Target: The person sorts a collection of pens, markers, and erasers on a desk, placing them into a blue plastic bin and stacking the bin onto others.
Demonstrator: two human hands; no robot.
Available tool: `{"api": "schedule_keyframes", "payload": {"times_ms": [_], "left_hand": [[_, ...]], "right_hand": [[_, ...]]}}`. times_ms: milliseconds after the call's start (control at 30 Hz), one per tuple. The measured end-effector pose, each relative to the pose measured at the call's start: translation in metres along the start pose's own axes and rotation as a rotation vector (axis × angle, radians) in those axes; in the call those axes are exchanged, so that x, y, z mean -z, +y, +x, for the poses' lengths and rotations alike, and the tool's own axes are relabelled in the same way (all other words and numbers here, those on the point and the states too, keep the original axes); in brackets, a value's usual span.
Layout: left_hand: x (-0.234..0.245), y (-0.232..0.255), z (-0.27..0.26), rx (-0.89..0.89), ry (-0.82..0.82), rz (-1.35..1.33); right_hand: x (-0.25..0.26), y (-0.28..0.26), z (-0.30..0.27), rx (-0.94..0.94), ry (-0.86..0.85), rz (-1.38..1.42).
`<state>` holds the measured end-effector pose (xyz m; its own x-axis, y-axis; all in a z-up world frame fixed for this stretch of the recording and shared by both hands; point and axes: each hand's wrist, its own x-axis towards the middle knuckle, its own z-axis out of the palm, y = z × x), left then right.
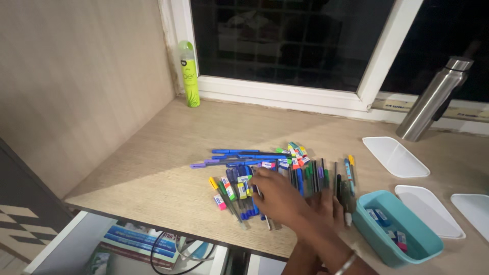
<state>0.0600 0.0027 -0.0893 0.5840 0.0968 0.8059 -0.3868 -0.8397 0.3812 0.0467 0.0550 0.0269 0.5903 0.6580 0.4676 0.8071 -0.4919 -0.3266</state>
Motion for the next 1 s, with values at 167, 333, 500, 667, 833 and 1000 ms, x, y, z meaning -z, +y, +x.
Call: {"api": "schedule_keyframes", "payload": {"times_ms": [167,333,500,667,833,1000], "left_hand": [[0.026,0.009,0.018,0.208,-0.134,-0.209],[0.045,0.016,0.027,0.267,-0.219,-0.215],[0.059,0.018,0.030,0.227,-0.189,-0.222],[0.062,0.019,0.034,0.229,-0.191,-0.236],[0.060,0.017,0.032,0.270,-0.231,-0.260],[0.037,0.012,0.025,0.307,-0.220,-0.257]], "right_hand": [[-0.019,0.003,0.005,0.044,-0.086,0.046],[-0.025,0.000,0.002,0.037,-0.074,0.098],[-0.027,-0.003,0.003,0.000,-0.075,0.069],[-0.028,-0.001,0.003,0.005,-0.082,0.067],[-0.029,0.001,0.003,0.023,-0.073,0.091],[-0.013,-0.003,0.005,-0.077,-0.144,0.109]]}}
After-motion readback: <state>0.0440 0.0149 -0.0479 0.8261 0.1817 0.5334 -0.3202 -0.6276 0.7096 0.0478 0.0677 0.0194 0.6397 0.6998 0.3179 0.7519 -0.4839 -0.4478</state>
